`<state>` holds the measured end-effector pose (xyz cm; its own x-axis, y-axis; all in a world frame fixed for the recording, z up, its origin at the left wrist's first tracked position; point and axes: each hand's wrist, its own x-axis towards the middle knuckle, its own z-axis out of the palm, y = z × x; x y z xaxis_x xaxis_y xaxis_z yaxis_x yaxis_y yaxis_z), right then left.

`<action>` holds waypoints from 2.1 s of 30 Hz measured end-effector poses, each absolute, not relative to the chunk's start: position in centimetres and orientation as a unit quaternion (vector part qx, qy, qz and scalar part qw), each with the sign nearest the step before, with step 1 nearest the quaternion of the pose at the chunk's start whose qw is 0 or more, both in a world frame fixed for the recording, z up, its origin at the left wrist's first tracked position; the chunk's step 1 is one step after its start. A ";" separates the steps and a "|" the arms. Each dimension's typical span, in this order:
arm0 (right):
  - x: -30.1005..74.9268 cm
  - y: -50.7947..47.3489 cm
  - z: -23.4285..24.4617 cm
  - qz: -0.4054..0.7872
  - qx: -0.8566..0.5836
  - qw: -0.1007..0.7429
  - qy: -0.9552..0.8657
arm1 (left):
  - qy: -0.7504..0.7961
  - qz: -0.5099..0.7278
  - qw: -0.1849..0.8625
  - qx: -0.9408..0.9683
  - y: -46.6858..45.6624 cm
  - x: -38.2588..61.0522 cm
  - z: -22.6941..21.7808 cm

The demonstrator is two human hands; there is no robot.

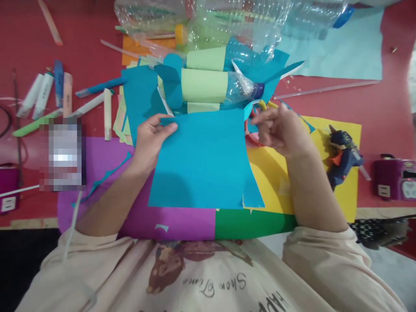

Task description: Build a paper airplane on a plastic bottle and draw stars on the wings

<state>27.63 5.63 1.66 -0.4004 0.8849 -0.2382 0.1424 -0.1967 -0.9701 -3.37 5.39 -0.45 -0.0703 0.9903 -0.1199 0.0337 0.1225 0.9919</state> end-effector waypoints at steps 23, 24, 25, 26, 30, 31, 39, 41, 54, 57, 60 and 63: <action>23.1 4.5 1.9 0.636 -0.411 0.120 -0.642 | 0.360 0.386 0.367 0.765 2.0 -1.8 -0.3; 23.2 4.6 2.0 0.652 -0.398 0.098 -0.638 | 0.351 0.389 0.363 0.771 2.0 -1.8 -0.2; 23.3 4.6 2.0 0.665 -0.387 0.077 -0.634 | 0.343 0.390 0.359 0.775 1.9 -1.8 -0.2; 23.3 4.6 2.1 0.675 -0.378 0.059 -0.631 | 0.337 0.393 0.355 0.778 1.9 -1.8 -0.2; 23.1 4.3 2.2 0.688 -0.360 0.034 -0.629 | 0.347 0.393 0.346 0.778 1.8 -1.8 -0.1; 23.0 4.2 2.1 0.687 -0.360 0.037 -0.630 | 0.353 0.391 0.347 0.776 1.8 -1.8 -0.1; 22.6 4.1 1.8 0.679 -0.367 0.040 -0.635 | 0.377 0.361 0.441 0.730 2.0 -1.8 0.0; 22.8 4.2 1.9 0.650 -0.381 0.042 -0.656 | 0.383 0.355 0.510 0.683 2.2 -1.8 0.1; 22.7 4.4 1.6 0.591 -0.366 0.025 -0.719 | 0.454 0.216 0.596 0.626 3.1 -1.4 0.5; 22.7 5.0 1.8 0.593 -0.351 0.014 -0.725 | 0.460 0.209 0.597 0.623 3.3 -1.6 0.5; 22.5 5.8 2.7 0.580 -0.336 -0.005 -0.742 | 0.472 0.214 0.593 0.616 3.5 -1.8 0.5; 21.9 6.8 3.9 0.568 -0.320 -0.028 -0.758 | 0.480 0.225 0.591 0.608 3.7 -1.8 0.6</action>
